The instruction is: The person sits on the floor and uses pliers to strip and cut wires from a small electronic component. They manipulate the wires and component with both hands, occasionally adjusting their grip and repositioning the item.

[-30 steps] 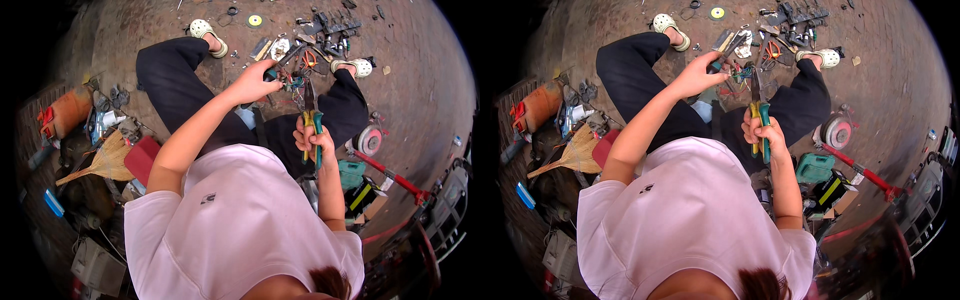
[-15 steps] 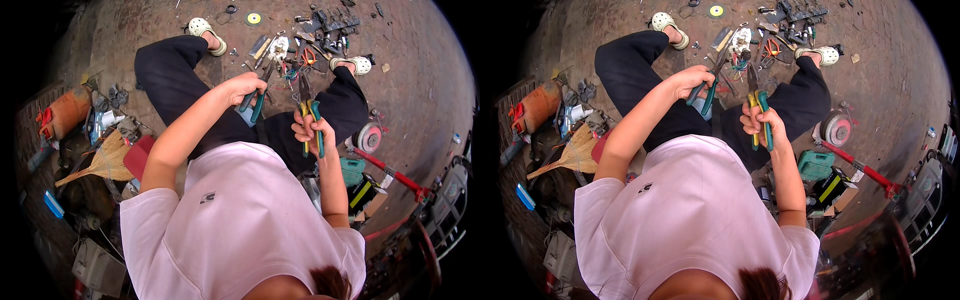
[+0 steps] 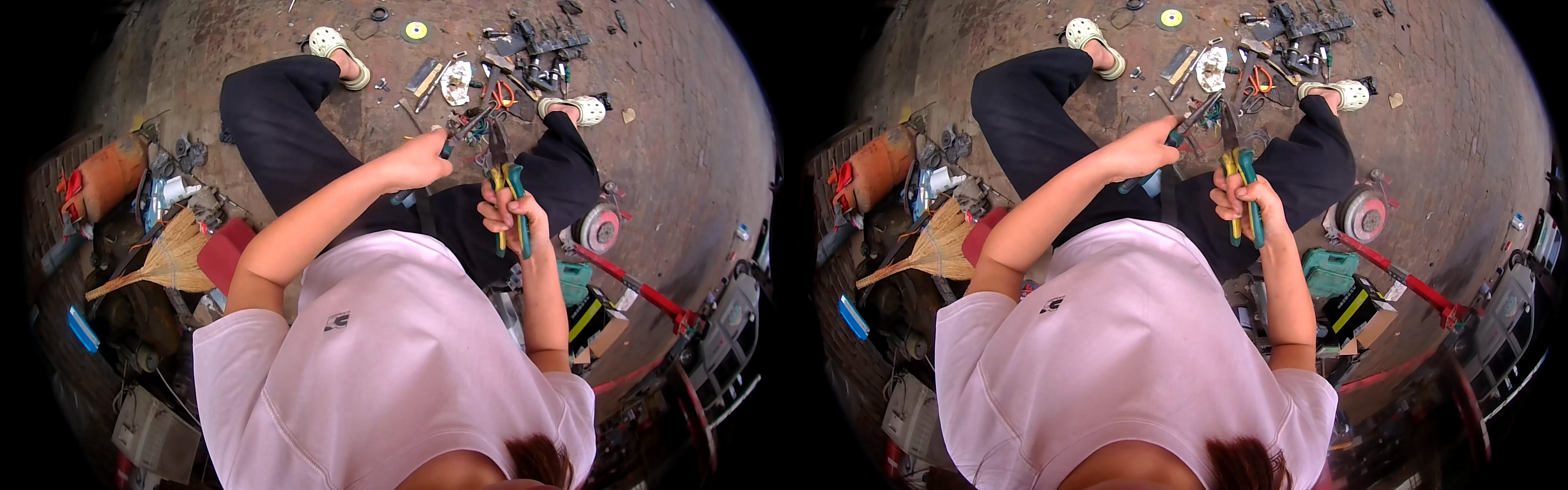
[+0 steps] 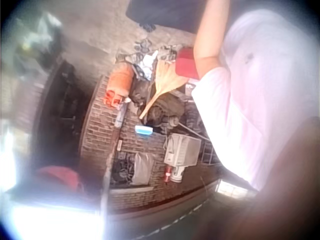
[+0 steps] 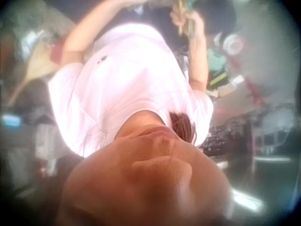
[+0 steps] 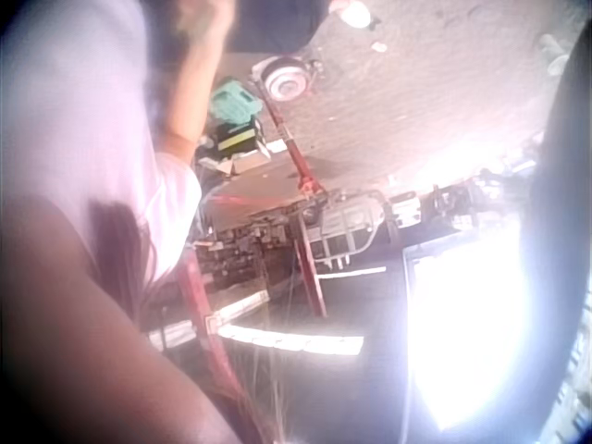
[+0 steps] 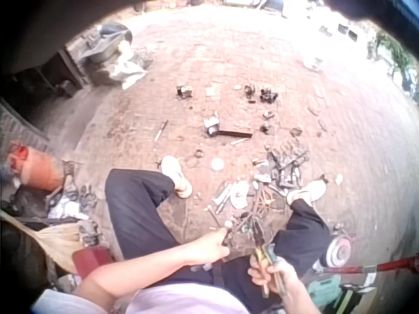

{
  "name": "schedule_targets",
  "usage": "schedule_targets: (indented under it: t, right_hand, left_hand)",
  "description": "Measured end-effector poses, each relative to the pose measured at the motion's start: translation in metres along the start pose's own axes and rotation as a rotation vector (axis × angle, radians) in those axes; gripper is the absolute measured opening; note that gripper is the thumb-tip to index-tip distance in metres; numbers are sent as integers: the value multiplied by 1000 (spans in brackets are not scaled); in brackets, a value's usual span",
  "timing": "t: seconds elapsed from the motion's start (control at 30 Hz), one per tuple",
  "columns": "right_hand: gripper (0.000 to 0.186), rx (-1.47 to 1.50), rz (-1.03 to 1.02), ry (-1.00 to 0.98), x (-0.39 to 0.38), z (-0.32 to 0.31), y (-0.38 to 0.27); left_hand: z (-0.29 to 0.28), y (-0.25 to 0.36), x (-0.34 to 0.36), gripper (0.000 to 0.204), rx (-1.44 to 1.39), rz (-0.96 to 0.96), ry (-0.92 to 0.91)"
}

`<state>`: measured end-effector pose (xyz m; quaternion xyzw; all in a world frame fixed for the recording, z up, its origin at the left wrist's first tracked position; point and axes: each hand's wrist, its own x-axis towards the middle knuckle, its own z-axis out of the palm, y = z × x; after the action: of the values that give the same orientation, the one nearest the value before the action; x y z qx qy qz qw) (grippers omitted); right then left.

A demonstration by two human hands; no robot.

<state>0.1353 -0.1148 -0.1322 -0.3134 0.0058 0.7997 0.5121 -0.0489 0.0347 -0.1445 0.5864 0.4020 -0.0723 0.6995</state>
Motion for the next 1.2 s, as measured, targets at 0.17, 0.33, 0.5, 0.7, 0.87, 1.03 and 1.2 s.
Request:
schedule_targets:
  t: [0.17,0.33,0.5,0.7,0.87,1.03,1.2]
  right_hand:
    - [19,-66,-32,68,0,6,2]
    - [16,-129,-52,86,4,2,2]
    - [14,-161,-26,85,6,1,2]
    - [12,-206,-8,82,5,6,3]
    - [16,-166,-19,72,2,8,2]
    - [26,-18,-22,-86,-4,16,-1]
    - [28,231,-88,-273,0,14,6]
  left_hand:
    - [-1,-3,2,39,-119,-83,-89]
    - [-9,2,-4,36,-182,-144,-140]
    - [-14,4,-2,34,-186,-129,-187]
    - [-8,-1,10,24,-170,-73,-147]
    - [-7,14,4,17,133,43,-36]
    - [-12,20,-5,22,-150,73,-167]
    - [-12,27,-7,22,-350,83,-221]
